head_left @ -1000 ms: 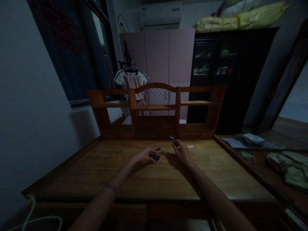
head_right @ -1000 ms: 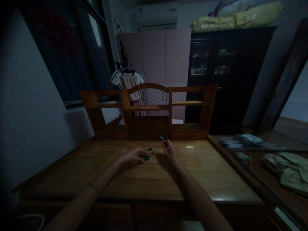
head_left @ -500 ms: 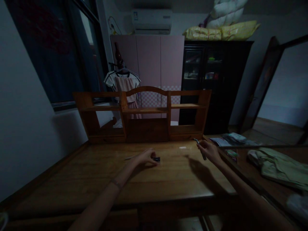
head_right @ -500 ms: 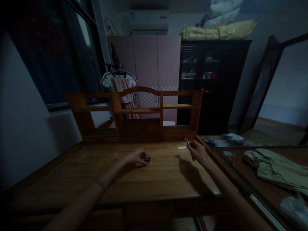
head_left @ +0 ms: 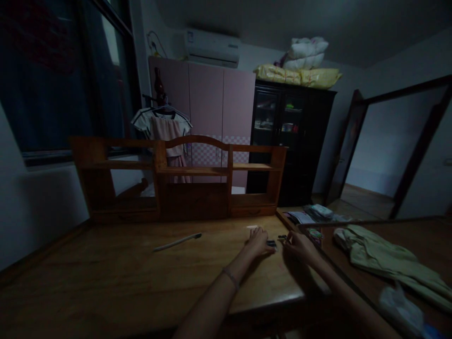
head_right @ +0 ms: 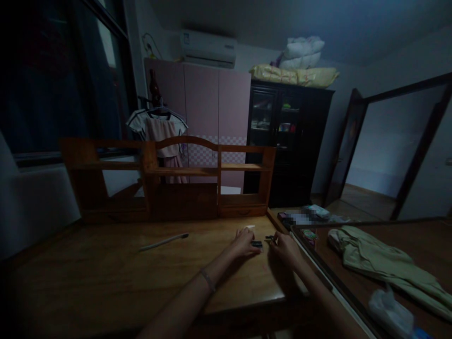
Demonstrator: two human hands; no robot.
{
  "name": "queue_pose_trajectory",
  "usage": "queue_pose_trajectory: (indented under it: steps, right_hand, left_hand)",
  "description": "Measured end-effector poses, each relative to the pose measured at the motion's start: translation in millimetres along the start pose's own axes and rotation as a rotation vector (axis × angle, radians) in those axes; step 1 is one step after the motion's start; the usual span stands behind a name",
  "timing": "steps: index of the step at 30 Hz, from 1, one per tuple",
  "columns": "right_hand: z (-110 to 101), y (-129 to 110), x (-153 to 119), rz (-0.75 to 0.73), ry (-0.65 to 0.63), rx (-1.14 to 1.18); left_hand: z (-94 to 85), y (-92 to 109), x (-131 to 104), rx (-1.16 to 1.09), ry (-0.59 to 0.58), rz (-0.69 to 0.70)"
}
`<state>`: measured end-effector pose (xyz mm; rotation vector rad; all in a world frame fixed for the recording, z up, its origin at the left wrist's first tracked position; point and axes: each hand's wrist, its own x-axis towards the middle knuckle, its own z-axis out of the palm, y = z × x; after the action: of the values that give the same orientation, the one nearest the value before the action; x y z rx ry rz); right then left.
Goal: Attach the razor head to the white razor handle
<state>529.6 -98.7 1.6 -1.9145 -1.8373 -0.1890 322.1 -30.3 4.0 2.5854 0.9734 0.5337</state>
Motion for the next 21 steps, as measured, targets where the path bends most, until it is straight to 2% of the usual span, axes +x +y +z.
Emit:
queue_pose_trajectory:
  steps: [2, 4, 7, 9, 12, 14, 16, 18, 21]
  right_hand:
    - [4, -4, -2, -0.003, 0.039, -0.008]
    - [9, -7, -2, -0.014, 0.064, -0.001]
    - [16, -10, -3, -0.005, 0.074, 0.015]
    - [20, -9, -5, 0.019, 0.114, 0.035]
    - [21, -7, -10, 0.047, 0.208, 0.080]
    - [19, -5, -12, 0.065, 0.271, 0.122]
    - [16, -2, -11, 0.094, 0.331, 0.160]
    - [15, -1, -9, 0.126, 0.375, 0.176]
    - [15, 0, -8, 0.151, 0.405, 0.169]
  left_hand:
    - [11.4, 2, 2, 0.033, 0.057, -0.052]
    - [14.5, 0, -1, 0.032, 0.086, -0.052]
    - [-0.5, -17, -15, 0.005, 0.137, -0.051]
    - [-24.0, -39, -31, 0.002, 0.175, -0.062]
    - [-72.6, -87, -65, -0.004, 0.246, -0.151]
    - [-106.5, -121, -94, 0.034, 0.265, -0.349]
    - [-135.7, -149, -126, 0.090, 0.211, -0.542]
    - [-157.3, -166, -155, 0.097, 0.182, -0.642]
    - [-175.2, -172, -186, 0.071, 0.144, -0.750]
